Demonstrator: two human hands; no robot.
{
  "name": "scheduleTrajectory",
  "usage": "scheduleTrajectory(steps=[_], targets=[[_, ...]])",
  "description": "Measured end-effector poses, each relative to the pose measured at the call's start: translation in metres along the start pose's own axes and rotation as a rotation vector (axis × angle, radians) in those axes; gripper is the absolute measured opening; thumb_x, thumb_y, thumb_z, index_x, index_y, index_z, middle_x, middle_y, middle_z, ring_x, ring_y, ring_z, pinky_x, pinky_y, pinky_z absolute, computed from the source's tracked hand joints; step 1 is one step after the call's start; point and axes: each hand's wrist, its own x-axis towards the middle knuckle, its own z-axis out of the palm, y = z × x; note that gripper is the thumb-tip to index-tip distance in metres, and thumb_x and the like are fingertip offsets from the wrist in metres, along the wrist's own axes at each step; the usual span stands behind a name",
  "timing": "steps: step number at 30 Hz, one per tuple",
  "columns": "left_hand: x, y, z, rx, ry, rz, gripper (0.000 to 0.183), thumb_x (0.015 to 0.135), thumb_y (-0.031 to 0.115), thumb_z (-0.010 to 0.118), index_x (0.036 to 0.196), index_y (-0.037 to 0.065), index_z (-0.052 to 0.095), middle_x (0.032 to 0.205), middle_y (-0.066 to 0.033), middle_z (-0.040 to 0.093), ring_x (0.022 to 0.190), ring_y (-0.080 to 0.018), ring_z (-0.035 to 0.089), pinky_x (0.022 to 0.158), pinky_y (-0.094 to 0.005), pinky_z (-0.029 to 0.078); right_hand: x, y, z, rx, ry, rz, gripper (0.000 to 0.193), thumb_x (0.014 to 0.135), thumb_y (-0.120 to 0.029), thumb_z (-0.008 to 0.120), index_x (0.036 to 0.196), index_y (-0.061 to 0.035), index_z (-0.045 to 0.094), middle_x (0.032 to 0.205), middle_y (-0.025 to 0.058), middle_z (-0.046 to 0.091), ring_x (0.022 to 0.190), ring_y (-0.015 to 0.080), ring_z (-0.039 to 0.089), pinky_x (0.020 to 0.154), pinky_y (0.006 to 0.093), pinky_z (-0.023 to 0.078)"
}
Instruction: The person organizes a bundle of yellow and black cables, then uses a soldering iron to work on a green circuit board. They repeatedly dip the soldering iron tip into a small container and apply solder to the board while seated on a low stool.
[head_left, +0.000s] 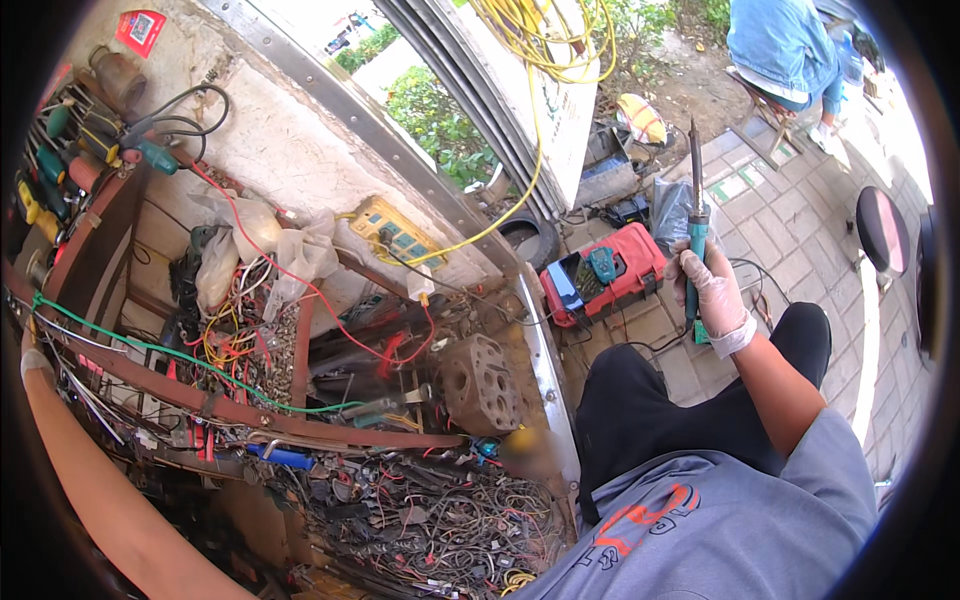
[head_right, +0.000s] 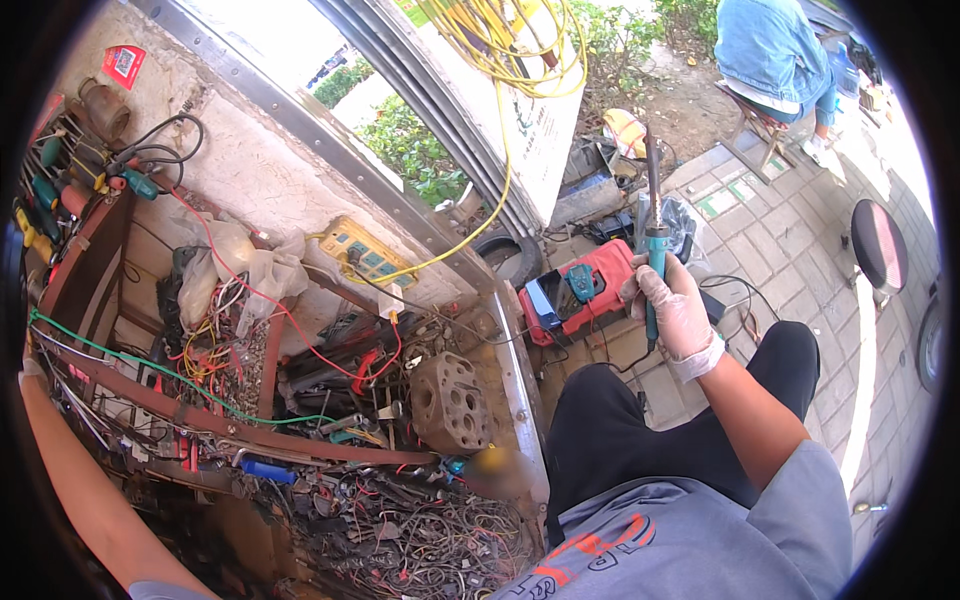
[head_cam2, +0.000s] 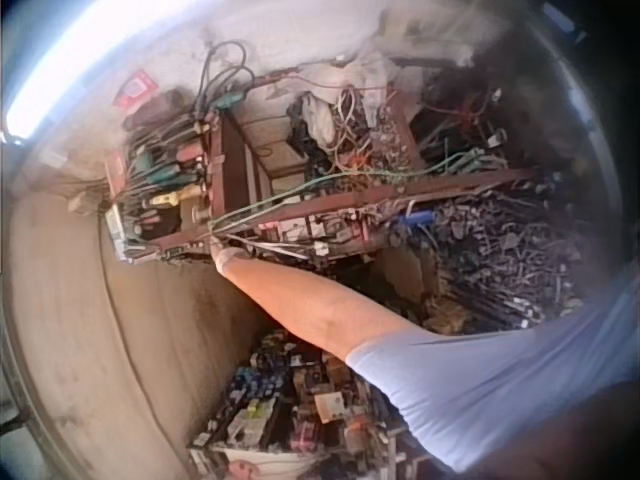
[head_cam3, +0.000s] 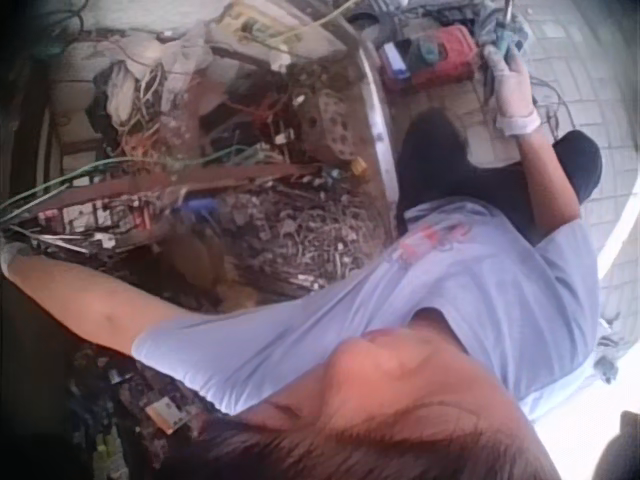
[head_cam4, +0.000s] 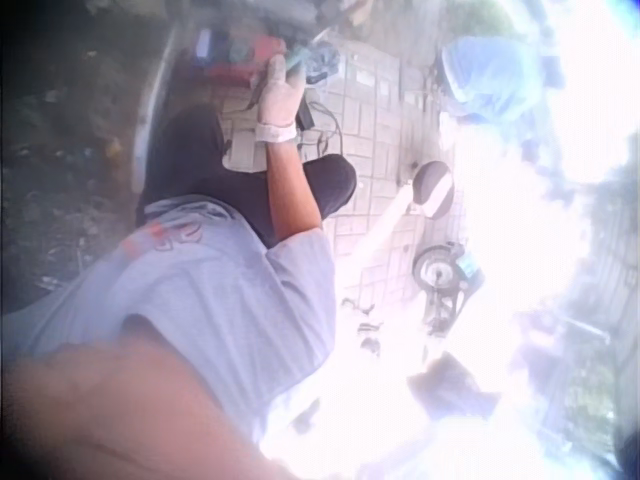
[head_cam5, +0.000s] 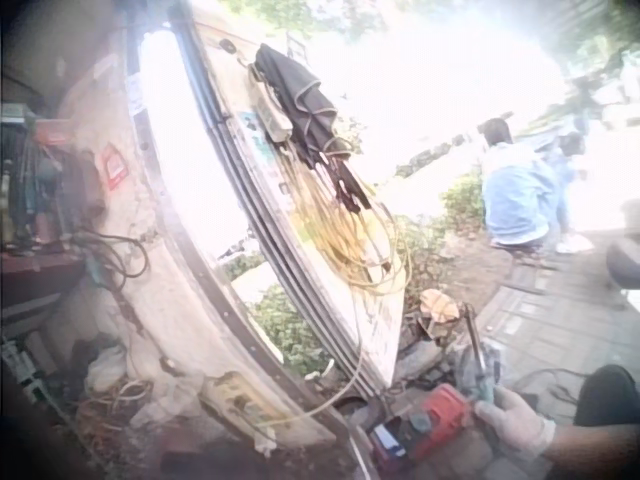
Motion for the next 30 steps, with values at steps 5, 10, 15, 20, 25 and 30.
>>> scheduleTrajectory(steps=[5, 10, 15, 20, 25, 30], targets=[[-0.02, 0.007, 0.014, -0.064, 0.019, -0.013, 0.036, 0.096, 0.028, 0.058, 0.13, 0.014, 0.061, 0.113, -0.0153, 0.07, 0.097, -0.03, 0.067, 0.082, -0.0442, 0.052, -0.004, 0.004, -0.001, 0.047, 0.007, -0.012, 0.031, 0.104, -0.027, 0.054, 0.121, -0.001, 0.05, 0.088, 0.0065, 0.064, 0.063, 0.0107, 0.055, 0.059, 0.0255, 0.046], [-0.057, 0.021, 0.013, -0.212, 0.121, -0.007, 0.042, 0.096, 0.027, 0.059, 0.136, 0.015, 0.058, 0.115, -0.0138, 0.069, 0.096, -0.0289, 0.066, 0.083, -0.0441, 0.052, -0.004, 0.012, 0.004, 0.018, -0.016, 0.003, 0.033, 0.104, -0.027, 0.055, 0.122, -0.0006, 0.05, 0.089, 0.0075, 0.064, 0.064, 0.0112, 0.057, 0.059, 0.0255, 0.047], [-0.2, 0.057, -0.038, -0.695, 0.458, 0.025, 0.048, 0.095, 0.027, 0.061, 0.142, 0.017, 0.055, 0.117, -0.0122, 0.068, 0.096, -0.0277, 0.065, 0.083, -0.0441, 0.052, 0.006, 0.019, -0.002, 0.016, 0.001, -0.015, 0.033, 0.103, -0.027, 0.056, 0.121, -0.0002, 0.05, 0.09, 0.0075, 0.064, 0.063, 0.0109, 0.056, 0.059, 0.0248, 0.047], [-0.435, 0.129, -0.047, -1.292, 0.275, 0.122, 0.055, 0.095, 0.026, 0.062, 0.148, 0.019, 0.051, 0.12, -0.0107, 0.067, 0.096, -0.0266, 0.064, 0.083, -0.044, 0.052, 0.039, 0.01, -0.029, -0.029, 0.072, -0.144, 0.025, 0.104, -0.023, 0.055, 0.119, -0.0031, 0.052, 0.089, 0.0057, 0.062, 0.063, 0.0101, 0.054, 0.058, 0.0249, 0.045], [-0.602, 0.265, 0.054, -1.418, -0.421, -0.444, 0.065, 0.081, 0.007, 0.064, 0.144, -0.001, 0.051, 0.131, -0.0173, 0.062, 0.116, -0.0258, 0.062, 0.092, -0.0331, 0.053, 0.063, 0.003, -0.06, -0.118, 0.119, -0.249, 0.026, 0.105, -0.022, 0.055, 0.121, -0.0022, 0.054, 0.092, 0.0062, 0.065, 0.067, 0.0108, 0.056, 0.063, 0.0263, 0.048], [-0.708, 0.379, 0.169, -1.449, -0.7, -0.436, 0.081, 0.073, 0.016, 0.075, 0.146, -0.004, 0.044, 0.145, -0.0186, 0.05, 0.135, -0.0302, 0.048, 0.112, -0.042, 0.04, 0.052, 0.017, -0.084, -0.101, 0.113, -0.191, 0.027, 0.105, -0.022, 0.055, 0.121, -0.0012, 0.053, 0.094, 0.0073, 0.065, 0.069, 0.011, 0.056, 0.065, 0.0271, 0.048]])
